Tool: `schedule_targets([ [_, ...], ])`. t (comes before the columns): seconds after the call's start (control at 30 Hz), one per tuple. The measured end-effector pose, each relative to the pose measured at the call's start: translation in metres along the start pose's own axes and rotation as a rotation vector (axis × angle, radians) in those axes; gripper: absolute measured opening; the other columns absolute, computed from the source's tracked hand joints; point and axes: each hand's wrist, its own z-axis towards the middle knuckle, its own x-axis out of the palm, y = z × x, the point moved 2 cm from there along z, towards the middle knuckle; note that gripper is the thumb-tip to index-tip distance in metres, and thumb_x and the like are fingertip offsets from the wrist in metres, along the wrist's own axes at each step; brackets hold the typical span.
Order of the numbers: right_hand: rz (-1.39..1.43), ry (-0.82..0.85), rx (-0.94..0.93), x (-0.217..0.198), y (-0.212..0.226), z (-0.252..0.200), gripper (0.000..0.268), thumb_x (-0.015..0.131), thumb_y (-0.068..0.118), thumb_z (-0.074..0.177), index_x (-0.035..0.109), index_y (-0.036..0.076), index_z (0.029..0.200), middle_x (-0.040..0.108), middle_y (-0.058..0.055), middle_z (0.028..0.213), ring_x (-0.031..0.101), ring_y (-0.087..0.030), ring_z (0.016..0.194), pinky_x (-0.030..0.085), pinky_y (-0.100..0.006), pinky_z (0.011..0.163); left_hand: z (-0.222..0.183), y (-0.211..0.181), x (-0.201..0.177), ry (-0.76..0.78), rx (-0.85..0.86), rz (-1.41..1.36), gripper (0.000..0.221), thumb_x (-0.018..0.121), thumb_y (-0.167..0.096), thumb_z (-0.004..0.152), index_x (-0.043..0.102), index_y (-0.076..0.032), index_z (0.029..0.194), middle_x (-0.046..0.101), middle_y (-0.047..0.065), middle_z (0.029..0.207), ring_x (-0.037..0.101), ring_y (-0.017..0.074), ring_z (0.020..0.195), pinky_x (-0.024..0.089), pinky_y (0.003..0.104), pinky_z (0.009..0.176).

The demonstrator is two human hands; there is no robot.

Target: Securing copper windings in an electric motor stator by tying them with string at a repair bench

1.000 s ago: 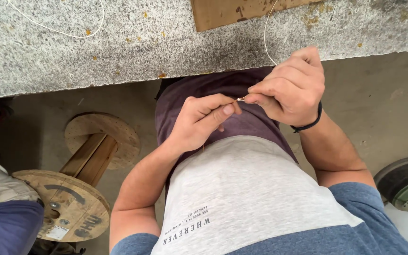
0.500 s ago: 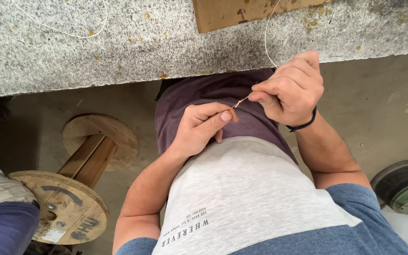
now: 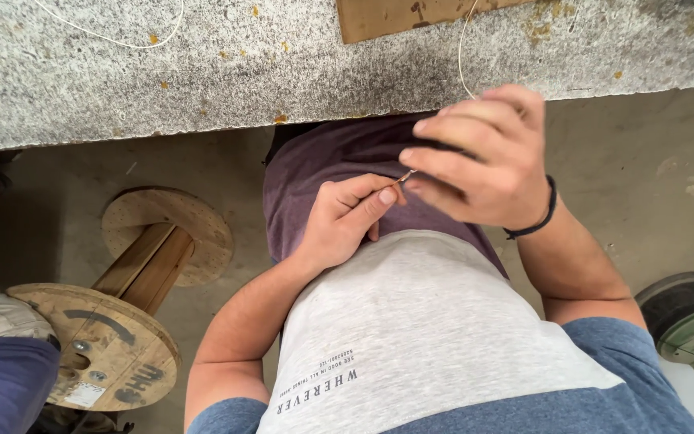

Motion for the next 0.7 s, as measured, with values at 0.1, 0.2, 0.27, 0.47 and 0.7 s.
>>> schedule_targets([
  [0.1, 0.063, -0.014, 0.002, 0.009, 0.006, -0.003, 0.018, 0.068, 0.031, 0.104, 0.080, 0.019, 0.097, 0.076, 0.000, 0.107, 0.071, -0.022, 0.093, 0.037, -0.041, 0.096, -0.001, 0.001, 0.003, -0.007, 0.056, 0.025, 0.023, 0.058, -0.024, 0.105, 0.073, -0.005, 0.106, 0.076, 0.001, 0.097, 0.059, 0.0076, 0.053, 0.050, 0.019, 0.049],
  [0.2, 0.118, -0.033, 0.044, 0.011, 0.004, -0.005, 0.021, 0.064, 0.026, 0.104, 0.077, 0.014, 0.091, 0.076, 0.000, 0.099, 0.068, -0.020, 0.087, 0.035, -0.039, 0.091, 0.001, 0.005, 0.002, 0.011, 0.025, -0.039, 0.025, 0.058, -0.027, 0.105, 0.071, -0.007, 0.100, 0.070, 0.000, 0.093, 0.055, 0.0094, 0.051, 0.050, 0.020, 0.049],
  [0.27, 0.167, -0.042, 0.090, 0.014, 0.004, -0.009, 0.019, 0.069, 0.023, 0.102, 0.076, 0.014, 0.087, 0.076, 0.000, 0.095, 0.067, -0.020, 0.084, 0.035, -0.040, 0.089, 0.000, 0.010, 0.002, 0.017, 0.013, -0.078, 0.024, 0.058, -0.026, 0.105, 0.071, -0.005, 0.102, 0.070, 0.001, 0.096, 0.054, 0.0094, 0.053, 0.051, 0.020, 0.049],
  [0.47, 0.325, -0.191, 0.223, 0.031, 0.002, -0.032, 0.021, 0.077, 0.019, 0.099, 0.078, 0.008, 0.082, 0.073, -0.002, 0.085, 0.067, -0.023, 0.077, 0.043, -0.038, 0.080, 0.002, 0.029, 0.005, -0.012, 0.067, -0.219, 0.017, 0.062, -0.012, 0.103, 0.075, -0.001, 0.104, 0.074, 0.011, 0.087, 0.062, 0.0118, 0.045, 0.053, 0.024, 0.042],
  [0.7, 0.270, -0.324, 0.219, 0.034, 0.005, -0.029, 0.017, 0.079, 0.013, 0.096, 0.080, 0.002, 0.084, 0.073, -0.008, 0.085, 0.067, -0.029, 0.079, 0.045, -0.041, 0.079, 0.004, 0.035, 0.005, -0.023, 0.033, -0.283, 0.019, 0.060, -0.013, 0.104, 0.074, -0.001, 0.103, 0.072, 0.012, 0.091, 0.062, 0.0127, 0.045, 0.053, 0.024, 0.041],
])
